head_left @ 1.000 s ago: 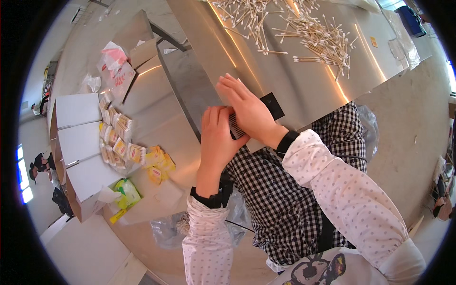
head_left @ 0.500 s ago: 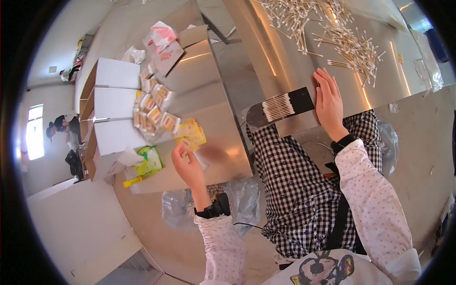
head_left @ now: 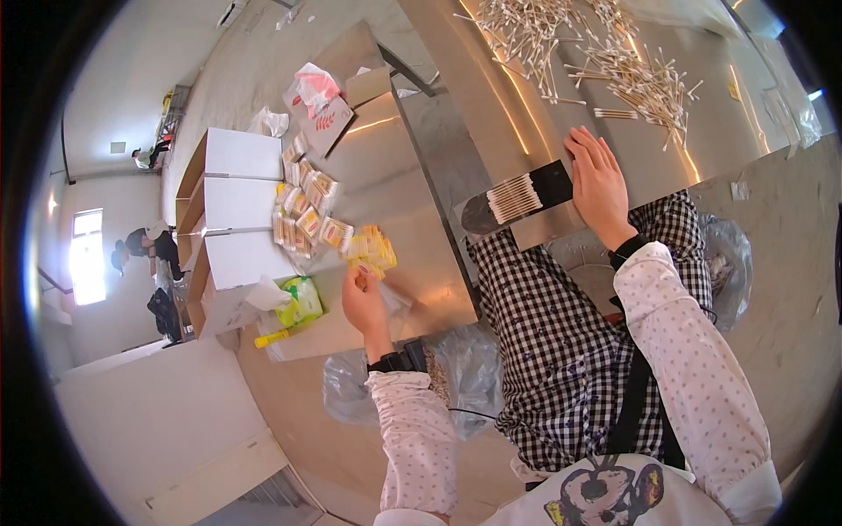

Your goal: The person opens a plastic bag, gathers cotton swabs from a pile to align them into a row, and then wraps a paper label around the bundle.

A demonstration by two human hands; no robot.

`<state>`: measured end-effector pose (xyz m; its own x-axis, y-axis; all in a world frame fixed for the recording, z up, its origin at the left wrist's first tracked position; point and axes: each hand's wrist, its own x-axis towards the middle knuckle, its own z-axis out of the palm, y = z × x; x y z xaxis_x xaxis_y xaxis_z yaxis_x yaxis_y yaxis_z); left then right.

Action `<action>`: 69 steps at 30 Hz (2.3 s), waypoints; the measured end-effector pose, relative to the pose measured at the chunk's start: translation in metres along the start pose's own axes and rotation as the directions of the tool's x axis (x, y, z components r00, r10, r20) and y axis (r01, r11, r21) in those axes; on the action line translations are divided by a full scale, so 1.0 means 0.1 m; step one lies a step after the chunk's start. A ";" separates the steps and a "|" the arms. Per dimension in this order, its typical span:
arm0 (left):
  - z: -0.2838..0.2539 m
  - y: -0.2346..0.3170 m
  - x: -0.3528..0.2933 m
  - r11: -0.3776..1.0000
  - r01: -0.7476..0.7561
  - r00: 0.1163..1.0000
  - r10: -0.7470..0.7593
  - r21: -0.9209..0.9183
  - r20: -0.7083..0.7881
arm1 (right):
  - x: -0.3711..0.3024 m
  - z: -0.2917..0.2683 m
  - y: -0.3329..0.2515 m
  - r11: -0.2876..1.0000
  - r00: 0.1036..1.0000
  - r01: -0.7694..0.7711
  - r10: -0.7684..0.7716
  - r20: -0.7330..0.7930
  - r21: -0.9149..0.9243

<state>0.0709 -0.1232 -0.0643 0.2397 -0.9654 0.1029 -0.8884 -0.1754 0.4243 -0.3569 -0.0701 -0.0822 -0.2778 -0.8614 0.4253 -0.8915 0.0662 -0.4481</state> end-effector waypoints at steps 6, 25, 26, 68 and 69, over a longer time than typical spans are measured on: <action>-0.02 -0.05 0.03 0.999 -0.036 0.999 0.035 -0.035 -0.026 | -0.01 0.00 0.01 1.000 1.000 -0.002 0.002 0.002 -0.006; -0.03 -0.20 0.03 0.997 0.042 0.997 -0.045 -0.063 -0.057 | -0.01 0.01 0.01 1.000 1.000 0.016 -0.016 0.006 -0.004; -0.05 -0.19 0.03 0.997 0.042 0.997 -0.046 -0.061 -0.057 | -0.01 0.02 0.01 1.000 1.000 0.016 -0.016 0.007 -0.002; 0.93 1.84 -0.68 0.483 0.476 0.867 -0.116 -0.735 0.485 | 0.36 -0.23 -0.48 0.790 0.807 -0.485 0.240 0.539 0.374; 0.96 1.83 -0.68 0.481 0.480 0.864 -0.115 -0.734 0.490 | 0.35 -0.23 -0.47 0.791 0.805 -0.487 0.243 0.541 0.369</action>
<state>-0.1452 -0.1079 -0.0797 0.1178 -0.9085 -0.4009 -0.0248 -0.4063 0.9134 -0.3329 -0.0920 -0.0280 -0.2471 -0.9498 -0.1919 -0.4381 0.2862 -0.8521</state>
